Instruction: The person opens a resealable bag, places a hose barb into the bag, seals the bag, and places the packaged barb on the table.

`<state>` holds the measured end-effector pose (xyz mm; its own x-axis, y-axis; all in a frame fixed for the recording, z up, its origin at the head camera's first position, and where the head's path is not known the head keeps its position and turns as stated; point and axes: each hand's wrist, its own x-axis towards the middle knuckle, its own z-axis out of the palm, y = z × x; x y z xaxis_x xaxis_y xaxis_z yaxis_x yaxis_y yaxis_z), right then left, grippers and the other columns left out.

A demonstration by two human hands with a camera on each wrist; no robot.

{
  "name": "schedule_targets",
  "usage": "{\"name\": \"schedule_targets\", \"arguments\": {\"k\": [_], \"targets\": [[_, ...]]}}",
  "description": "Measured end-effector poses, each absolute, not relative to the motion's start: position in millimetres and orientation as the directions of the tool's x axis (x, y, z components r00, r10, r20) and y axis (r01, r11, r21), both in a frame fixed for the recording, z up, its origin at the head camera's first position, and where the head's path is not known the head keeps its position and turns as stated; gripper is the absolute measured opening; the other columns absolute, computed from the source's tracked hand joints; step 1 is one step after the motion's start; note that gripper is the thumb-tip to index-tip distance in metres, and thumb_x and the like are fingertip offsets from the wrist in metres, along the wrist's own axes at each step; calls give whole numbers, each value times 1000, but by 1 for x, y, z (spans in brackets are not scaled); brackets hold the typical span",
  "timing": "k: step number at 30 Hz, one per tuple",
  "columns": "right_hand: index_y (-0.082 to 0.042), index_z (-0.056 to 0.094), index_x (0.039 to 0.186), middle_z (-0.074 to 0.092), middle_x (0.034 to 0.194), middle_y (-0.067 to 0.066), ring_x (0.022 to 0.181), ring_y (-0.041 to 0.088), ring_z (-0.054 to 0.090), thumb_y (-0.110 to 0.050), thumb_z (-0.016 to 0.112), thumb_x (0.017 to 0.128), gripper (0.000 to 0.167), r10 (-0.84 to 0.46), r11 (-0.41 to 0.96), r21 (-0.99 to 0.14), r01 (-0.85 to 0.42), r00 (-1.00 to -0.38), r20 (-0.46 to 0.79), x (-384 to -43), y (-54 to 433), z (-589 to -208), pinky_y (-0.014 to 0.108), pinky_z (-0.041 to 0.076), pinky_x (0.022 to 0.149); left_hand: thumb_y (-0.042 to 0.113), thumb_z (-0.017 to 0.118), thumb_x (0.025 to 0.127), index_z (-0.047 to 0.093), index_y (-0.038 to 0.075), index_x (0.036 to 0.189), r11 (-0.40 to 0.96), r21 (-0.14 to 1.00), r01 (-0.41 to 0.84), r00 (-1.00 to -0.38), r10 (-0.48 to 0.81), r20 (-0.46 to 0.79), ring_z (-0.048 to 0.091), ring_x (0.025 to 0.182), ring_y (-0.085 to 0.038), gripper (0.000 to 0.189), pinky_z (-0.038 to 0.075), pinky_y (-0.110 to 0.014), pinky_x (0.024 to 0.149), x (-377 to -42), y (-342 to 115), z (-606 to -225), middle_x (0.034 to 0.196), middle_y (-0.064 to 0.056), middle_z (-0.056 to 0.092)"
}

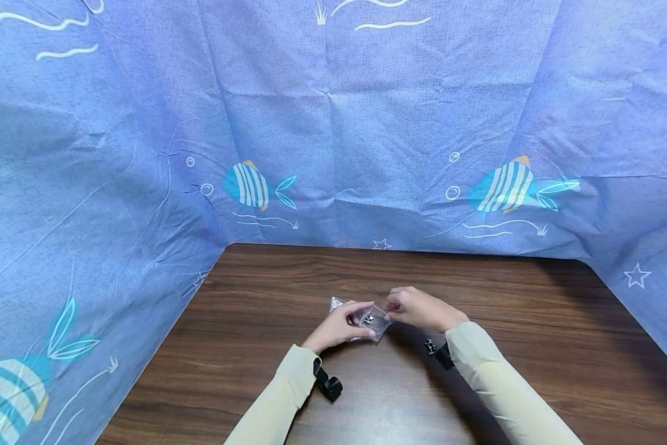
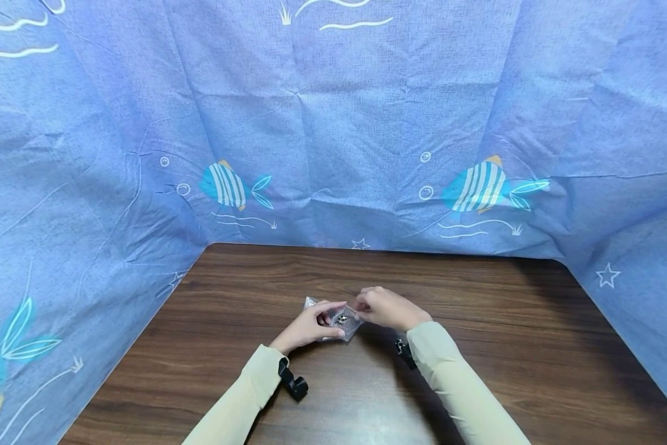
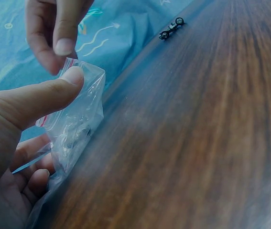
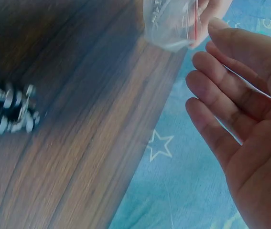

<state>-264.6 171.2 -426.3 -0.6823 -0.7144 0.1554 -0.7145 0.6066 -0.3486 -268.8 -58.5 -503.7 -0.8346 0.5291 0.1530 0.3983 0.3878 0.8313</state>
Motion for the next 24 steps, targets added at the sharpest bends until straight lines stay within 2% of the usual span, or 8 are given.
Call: {"name": "schedule_targets", "arguments": {"k": [5,12,18,24], "targets": [[-5,71,92,67,87,1,81,14,65,-15,72,84,12,-706,623,-359,-695,-697,124,-263,184,-425,27,55,74,25,82,77,59,14,133,387,829,403,-836,525,162,50,76,-7,62,43,-19,67,-269,-58,-504,92,-4,58],[-8,70,86,68,83,-1,75,9,63,-12,74,81,7,-696,645,-395,-654,-716,51,-261,200,-427,25,53,70,26,81,77,57,14,134,398,831,389,-842,519,146,49,76,-6,63,42,-20,68,-269,-58,-506,90,-2,57],[-6,71,87,70,82,-1,74,7,64,-11,75,81,9,-677,675,-417,-609,-736,-23,-259,211,-430,23,53,69,26,81,78,57,14,135,396,834,384,-844,518,143,49,77,-7,63,42,-20,69,-269,-58,-506,90,-1,56],[-6,73,85,70,81,-3,72,3,61,-11,75,80,7,-680,680,-421,-600,-731,-58,-254,220,-431,22,51,67,26,81,78,57,14,135,391,836,384,-843,518,145,49,76,-6,63,42,-20,69,-268,-58,-506,90,-2,56]]}}
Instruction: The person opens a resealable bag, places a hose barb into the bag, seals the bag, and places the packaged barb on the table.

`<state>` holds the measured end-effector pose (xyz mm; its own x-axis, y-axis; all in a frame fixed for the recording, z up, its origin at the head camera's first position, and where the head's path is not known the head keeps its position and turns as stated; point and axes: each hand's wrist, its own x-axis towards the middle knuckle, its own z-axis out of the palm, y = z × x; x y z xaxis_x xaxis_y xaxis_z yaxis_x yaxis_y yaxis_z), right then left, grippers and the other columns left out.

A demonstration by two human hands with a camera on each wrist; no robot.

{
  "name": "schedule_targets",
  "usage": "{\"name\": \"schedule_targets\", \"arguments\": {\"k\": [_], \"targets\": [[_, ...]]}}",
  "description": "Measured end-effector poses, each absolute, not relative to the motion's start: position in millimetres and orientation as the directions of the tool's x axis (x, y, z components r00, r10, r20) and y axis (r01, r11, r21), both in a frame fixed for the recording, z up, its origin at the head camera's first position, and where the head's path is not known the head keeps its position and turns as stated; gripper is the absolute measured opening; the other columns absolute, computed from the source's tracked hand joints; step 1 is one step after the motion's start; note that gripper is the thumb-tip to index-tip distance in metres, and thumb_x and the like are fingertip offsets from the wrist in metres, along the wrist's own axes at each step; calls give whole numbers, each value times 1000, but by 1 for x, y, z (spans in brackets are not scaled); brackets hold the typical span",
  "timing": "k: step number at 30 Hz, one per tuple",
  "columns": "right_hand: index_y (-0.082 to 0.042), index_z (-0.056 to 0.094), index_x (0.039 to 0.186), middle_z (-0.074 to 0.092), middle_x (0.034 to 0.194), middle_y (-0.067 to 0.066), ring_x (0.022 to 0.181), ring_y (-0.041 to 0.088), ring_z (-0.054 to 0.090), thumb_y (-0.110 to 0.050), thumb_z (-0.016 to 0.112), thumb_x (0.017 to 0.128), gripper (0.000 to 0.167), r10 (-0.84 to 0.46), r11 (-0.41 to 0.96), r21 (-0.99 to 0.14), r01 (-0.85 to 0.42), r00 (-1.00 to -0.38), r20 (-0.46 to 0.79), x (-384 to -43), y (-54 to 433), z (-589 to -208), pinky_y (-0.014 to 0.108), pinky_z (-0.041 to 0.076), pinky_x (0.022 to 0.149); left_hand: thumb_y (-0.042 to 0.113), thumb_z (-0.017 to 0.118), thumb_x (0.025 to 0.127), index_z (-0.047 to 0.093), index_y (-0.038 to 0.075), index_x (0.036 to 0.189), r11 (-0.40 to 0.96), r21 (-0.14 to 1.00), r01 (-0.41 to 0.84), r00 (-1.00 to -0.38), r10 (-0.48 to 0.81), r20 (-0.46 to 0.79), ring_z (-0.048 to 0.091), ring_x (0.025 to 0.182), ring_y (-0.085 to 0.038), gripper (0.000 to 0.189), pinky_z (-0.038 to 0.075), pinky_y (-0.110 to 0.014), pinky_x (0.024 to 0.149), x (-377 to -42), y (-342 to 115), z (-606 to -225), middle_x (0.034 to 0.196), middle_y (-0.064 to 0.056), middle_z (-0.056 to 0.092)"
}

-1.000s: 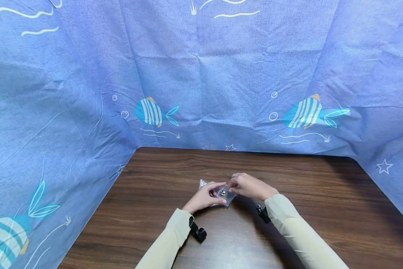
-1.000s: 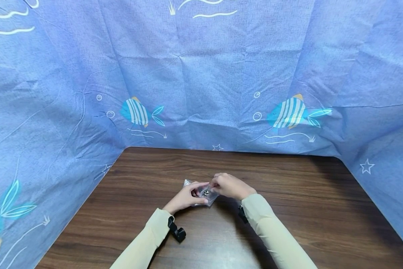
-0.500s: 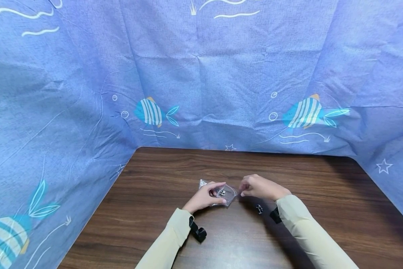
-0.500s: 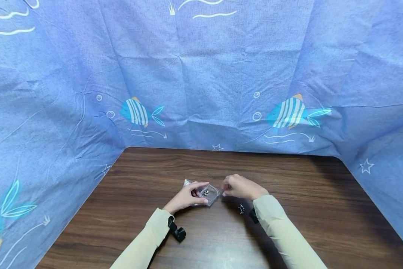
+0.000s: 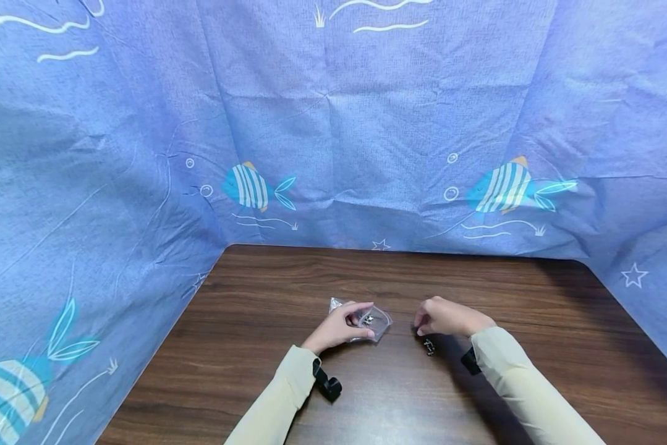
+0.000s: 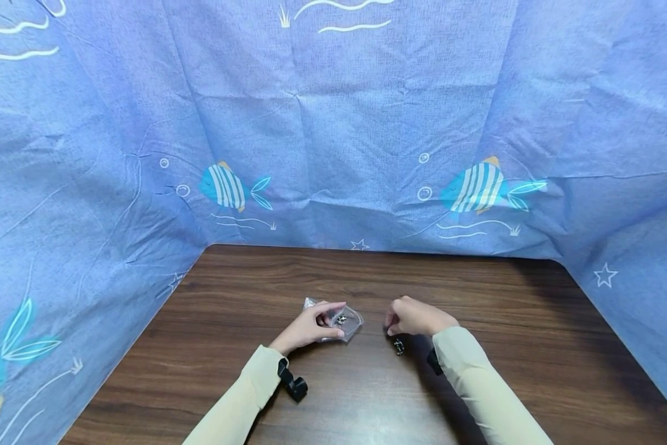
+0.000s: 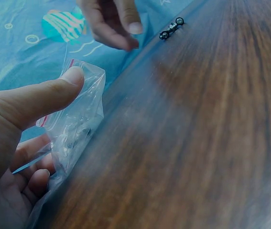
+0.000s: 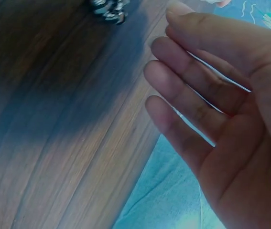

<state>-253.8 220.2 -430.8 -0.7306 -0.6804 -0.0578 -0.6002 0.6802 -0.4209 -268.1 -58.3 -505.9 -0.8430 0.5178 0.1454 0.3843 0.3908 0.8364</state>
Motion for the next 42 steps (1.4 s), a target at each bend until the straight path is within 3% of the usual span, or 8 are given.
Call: {"name": "schedule_targets", "arguments": {"k": [11,24,42], "targets": [[-9,74,82,71,80,-5,69,-1,57,-10,75,80,3,-644,720,-444,-533,-751,-143,-249,231,-434,20,49,63,27,80,78,57,14,135,393,834,388,-842,518,149,48,75,-6,63,41,-20,68,-267,-59,-506,88,-4,56],[-12,73,75,68,73,-9,62,-4,49,-4,72,78,8,-675,692,-438,-574,-730,-111,-247,232,-436,18,44,58,27,80,79,57,14,135,392,835,386,-841,521,144,49,76,-6,62,42,-20,68,-268,-59,-506,89,-2,56],[-12,73,76,68,73,-9,63,-4,50,-6,71,82,9,-659,708,-432,-559,-743,-118,-249,235,-440,18,45,58,24,81,78,57,13,135,391,836,385,-842,520,145,50,76,-7,63,43,-20,68,-267,-58,-505,90,-3,57]]}}
